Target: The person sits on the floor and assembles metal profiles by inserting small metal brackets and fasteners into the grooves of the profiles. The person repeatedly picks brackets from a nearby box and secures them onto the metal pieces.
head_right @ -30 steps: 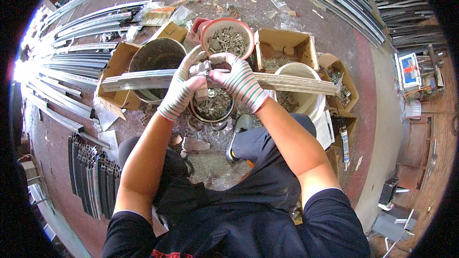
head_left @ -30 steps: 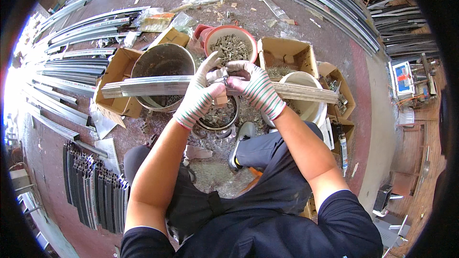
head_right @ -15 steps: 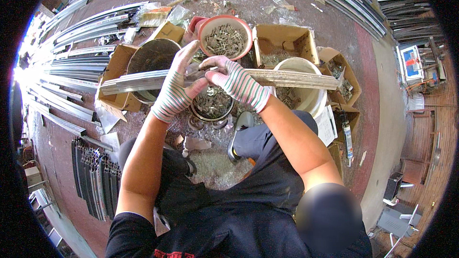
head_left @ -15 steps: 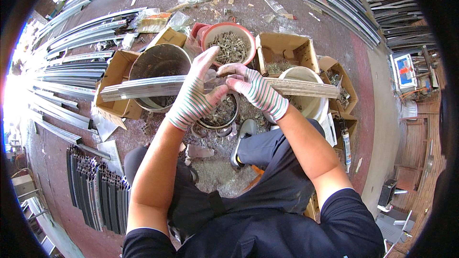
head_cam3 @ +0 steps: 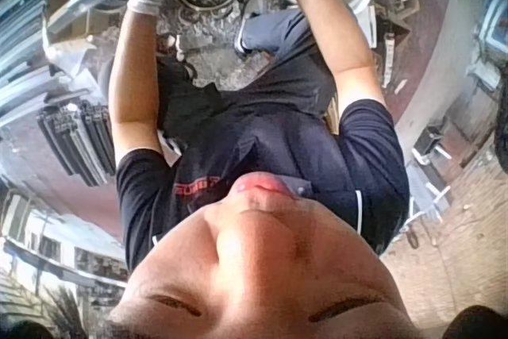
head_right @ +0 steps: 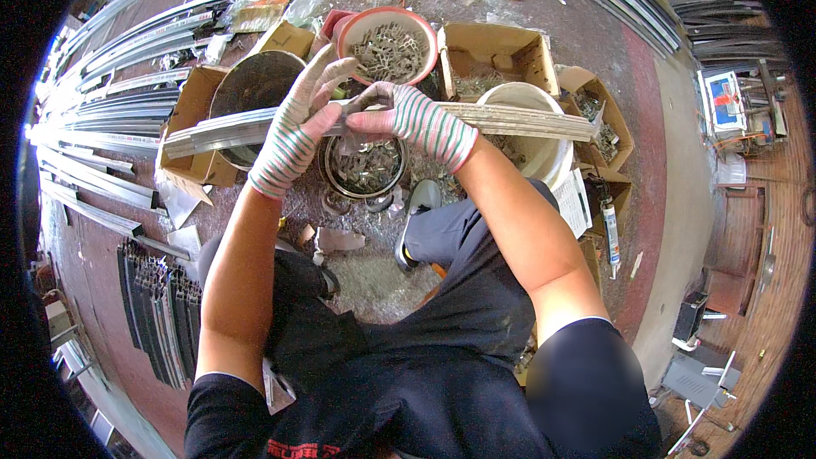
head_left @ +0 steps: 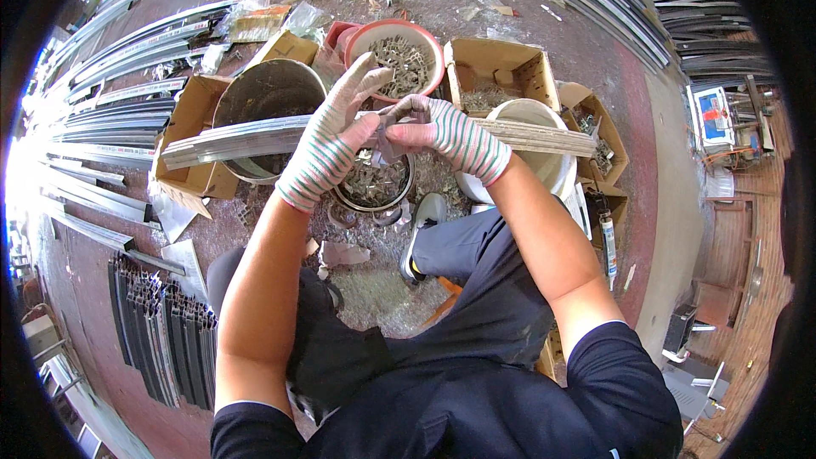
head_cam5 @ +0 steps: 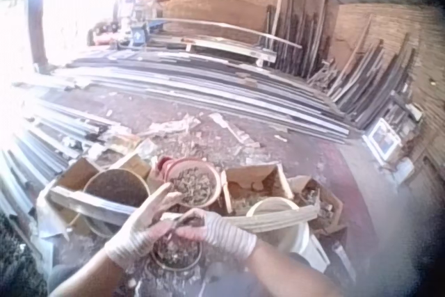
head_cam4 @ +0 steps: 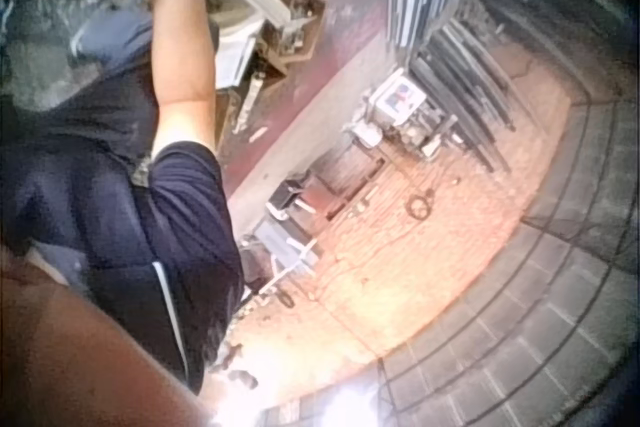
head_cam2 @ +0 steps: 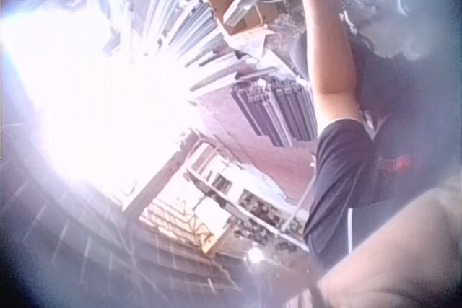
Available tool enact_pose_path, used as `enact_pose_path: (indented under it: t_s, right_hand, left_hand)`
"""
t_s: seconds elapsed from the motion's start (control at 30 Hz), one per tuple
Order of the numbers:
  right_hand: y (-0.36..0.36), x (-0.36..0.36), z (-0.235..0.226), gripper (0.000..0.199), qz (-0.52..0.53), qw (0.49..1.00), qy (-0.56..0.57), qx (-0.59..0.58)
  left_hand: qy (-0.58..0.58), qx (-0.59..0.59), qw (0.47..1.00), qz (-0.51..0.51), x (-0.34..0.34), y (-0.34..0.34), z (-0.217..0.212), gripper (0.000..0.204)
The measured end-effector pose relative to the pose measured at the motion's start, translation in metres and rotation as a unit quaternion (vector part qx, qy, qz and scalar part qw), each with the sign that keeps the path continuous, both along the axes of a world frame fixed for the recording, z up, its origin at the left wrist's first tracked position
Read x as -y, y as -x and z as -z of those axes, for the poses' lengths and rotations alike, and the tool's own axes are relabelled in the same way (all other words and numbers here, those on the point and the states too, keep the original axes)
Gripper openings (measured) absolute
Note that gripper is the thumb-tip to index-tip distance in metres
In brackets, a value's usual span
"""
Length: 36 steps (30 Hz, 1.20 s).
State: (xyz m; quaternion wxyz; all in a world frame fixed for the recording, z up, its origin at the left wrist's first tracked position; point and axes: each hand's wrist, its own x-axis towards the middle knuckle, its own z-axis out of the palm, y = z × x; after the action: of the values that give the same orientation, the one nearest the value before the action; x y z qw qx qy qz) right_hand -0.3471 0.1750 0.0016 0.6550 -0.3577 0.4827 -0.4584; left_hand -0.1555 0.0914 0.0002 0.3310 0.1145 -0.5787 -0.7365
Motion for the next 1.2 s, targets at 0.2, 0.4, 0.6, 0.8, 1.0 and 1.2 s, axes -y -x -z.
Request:
enact_pose_path:
  t_s: [0.2,0.4,0.6,0.8,1.0,1.2]
  right_hand:
    - [-0.011,-0.001,-0.001,0.057,0.012,0.999,-0.017,-0.051]
    - [0.009,0.001,0.000,0.055,0.007,0.992,-0.019,-0.126]
    - [0.089,-0.003,0.006,0.050,0.044,0.862,-0.076,-0.499]
    - [0.083,0.010,0.066,0.053,0.009,0.735,-0.157,-0.660]
    - [0.079,0.001,0.072,0.065,0.003,0.730,-0.102,-0.676]
    - [0.078,0.004,0.082,0.044,0.003,0.794,-0.101,-0.600]
  left_hand:
    - [0.032,0.019,0.999,0.010,0.003,0.001,0.001,0.080]
    - [0.015,-0.004,0.999,-0.029,-0.001,0.008,0.003,0.072]
    - [0.015,0.004,0.996,-0.085,0.011,-0.003,-0.002,0.069]
    - [0.032,0.044,0.996,-0.071,0.010,-0.006,-0.004,0.069]
    - [0.029,0.052,0.996,-0.073,0.006,-0.005,-0.007,0.069]
    - [0.029,0.053,0.994,-0.088,0.011,-0.007,-0.006,0.068]
